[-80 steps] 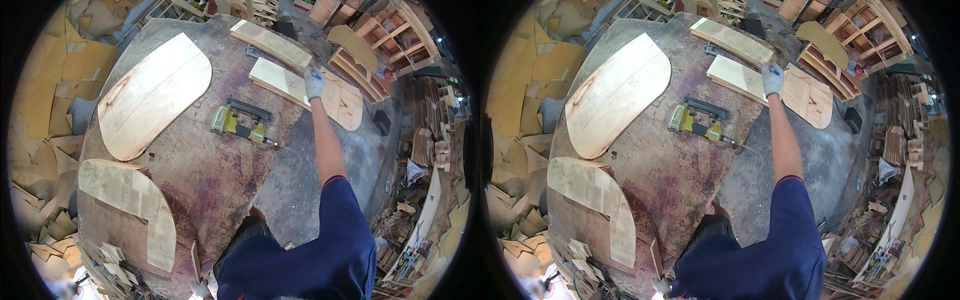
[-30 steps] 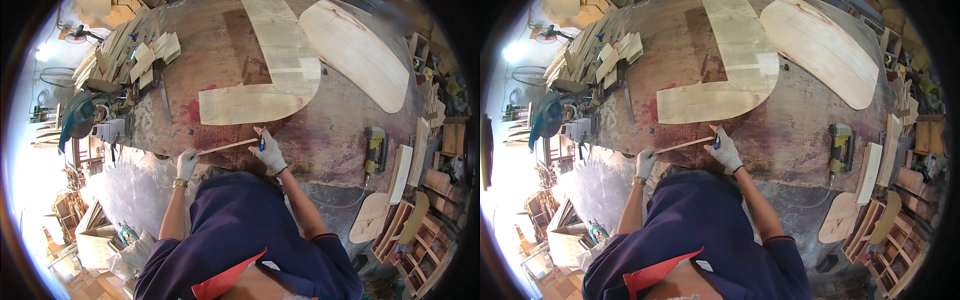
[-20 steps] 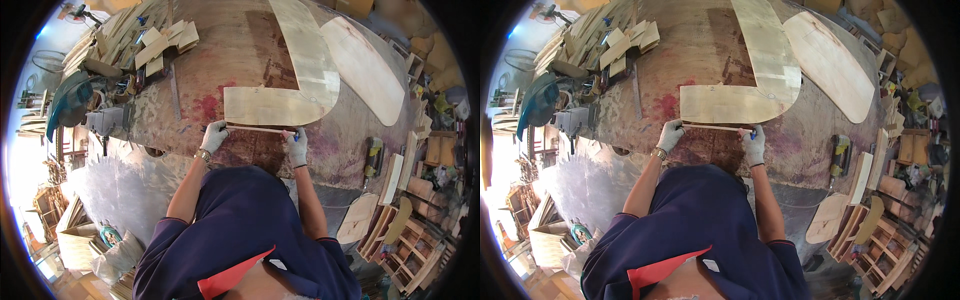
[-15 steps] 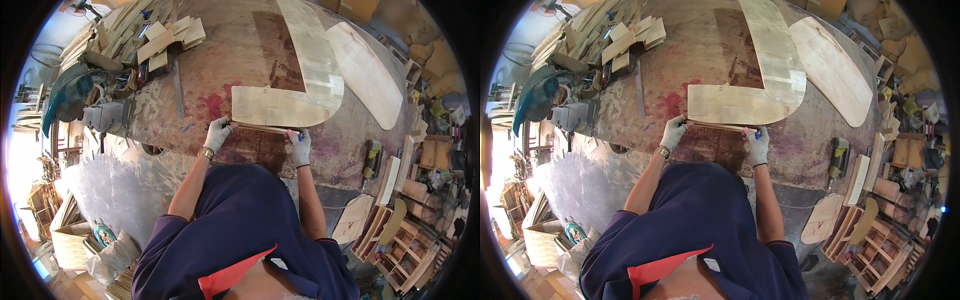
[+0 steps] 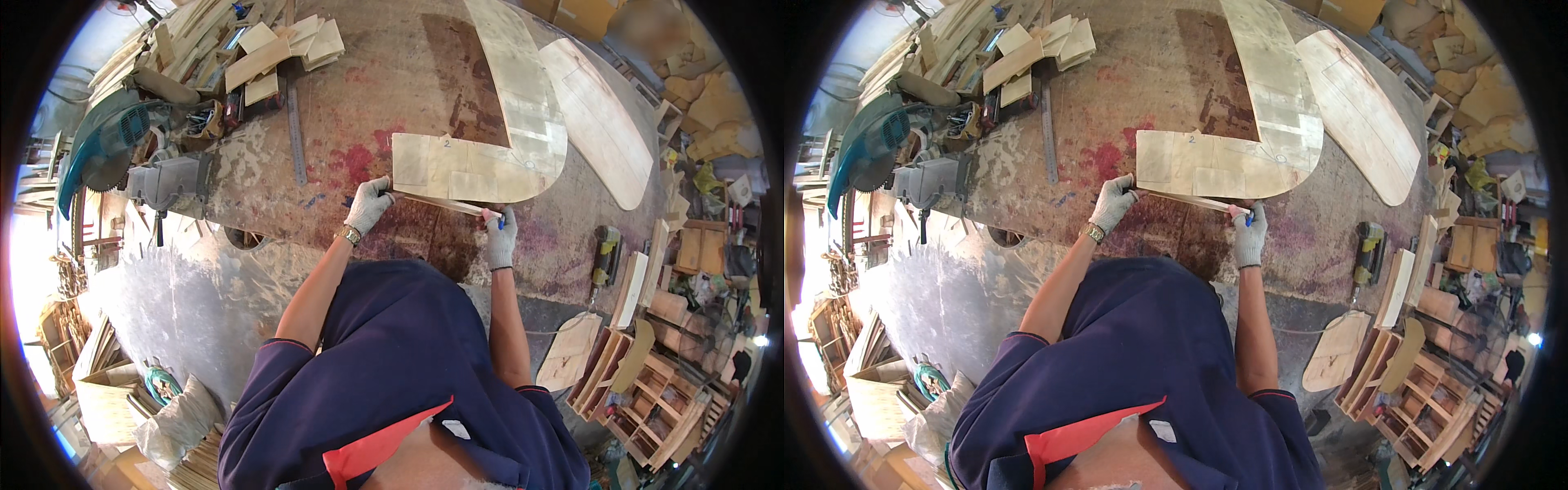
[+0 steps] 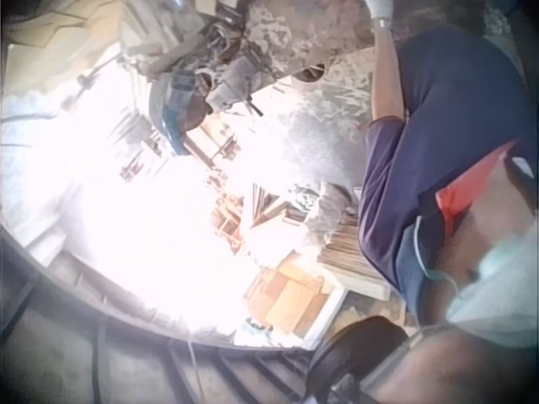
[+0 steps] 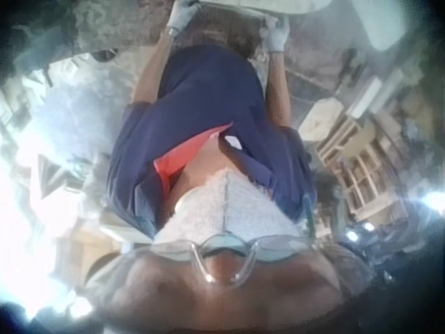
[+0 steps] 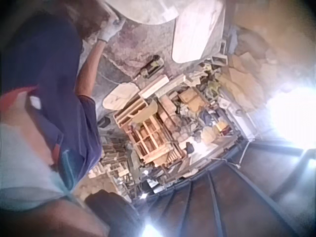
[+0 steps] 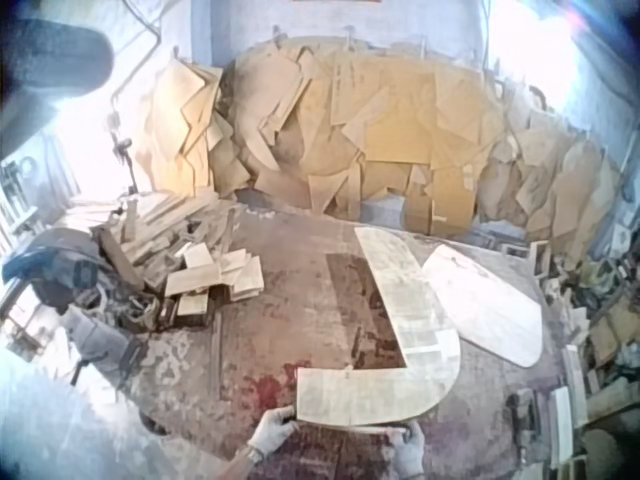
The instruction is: The person cuts small wooden pieces using a circular saw, then measures and marks them with a ruler and pen. They align the pieces on a curved template and fasten them together using a nail gun, repeating the process for multiple pieces.
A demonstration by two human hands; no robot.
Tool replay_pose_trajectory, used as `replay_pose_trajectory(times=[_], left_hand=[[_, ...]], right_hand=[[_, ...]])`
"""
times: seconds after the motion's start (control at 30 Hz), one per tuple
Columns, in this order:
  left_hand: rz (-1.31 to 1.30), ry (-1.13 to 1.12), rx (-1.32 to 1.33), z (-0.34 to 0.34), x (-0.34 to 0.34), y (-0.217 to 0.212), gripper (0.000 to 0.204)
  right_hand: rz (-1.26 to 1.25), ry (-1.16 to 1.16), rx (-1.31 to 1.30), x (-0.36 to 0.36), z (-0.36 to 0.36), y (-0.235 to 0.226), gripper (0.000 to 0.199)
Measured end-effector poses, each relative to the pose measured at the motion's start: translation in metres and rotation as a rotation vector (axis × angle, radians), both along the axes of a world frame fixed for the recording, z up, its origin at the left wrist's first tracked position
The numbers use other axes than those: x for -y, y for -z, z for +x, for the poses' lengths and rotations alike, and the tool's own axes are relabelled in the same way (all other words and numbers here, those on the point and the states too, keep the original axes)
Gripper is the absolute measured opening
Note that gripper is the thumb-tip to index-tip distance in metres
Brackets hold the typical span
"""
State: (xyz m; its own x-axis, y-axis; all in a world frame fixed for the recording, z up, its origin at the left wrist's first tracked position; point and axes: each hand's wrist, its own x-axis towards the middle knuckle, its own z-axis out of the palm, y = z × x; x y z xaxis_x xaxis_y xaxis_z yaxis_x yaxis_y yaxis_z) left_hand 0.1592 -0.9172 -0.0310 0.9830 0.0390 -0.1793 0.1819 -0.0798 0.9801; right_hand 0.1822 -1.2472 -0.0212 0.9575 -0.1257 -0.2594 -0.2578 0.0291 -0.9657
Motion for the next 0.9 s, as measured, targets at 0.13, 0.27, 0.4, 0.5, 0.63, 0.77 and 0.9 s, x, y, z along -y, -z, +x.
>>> replay_pose_trajectory(times=[0.13, 0.27, 0.4, 0.5, 0.63, 0.77, 0.9], left_hand=[[0.049, 0.002, -0.034, 0.000, 0.001, -0.012, 0.007], [0.087, 0.013, -0.004, 0.000, 0.001, -0.019, 0.014], [0.046, 0.003, 0.032, -0.001, 0.000, -0.009, 0.020], [0.021, 0.000, 0.038, -0.002, -0.003, 0.003, 0.020], [0.014, -0.019, 0.056, -0.002, -0.005, 0.010, 0.029], [0.085, -0.022, 0.048, -0.002, -0.005, 0.007, 0.029], [0.002, -0.035, 0.022, -0.002, -0.005, 0.004, 0.026]], right_hand=[[-0.002, -0.035, 0.022, 0.000, 0.006, -0.006, 0.023], [-0.032, -0.040, 0.006, -0.002, 0.008, -0.012, 0.025], [-0.052, -0.072, 0.028, -0.001, 0.006, -0.012, 0.026], [-0.056, -0.066, 0.020, 0.000, 0.003, -0.010, 0.027], [-0.063, -0.056, 0.018, 0.000, 0.002, -0.007, 0.026], [-0.067, -0.069, -0.002, 0.002, 0.003, -0.005, 0.026], [-0.072, -0.074, -0.018, 0.001, 0.003, -0.003, 0.024]])
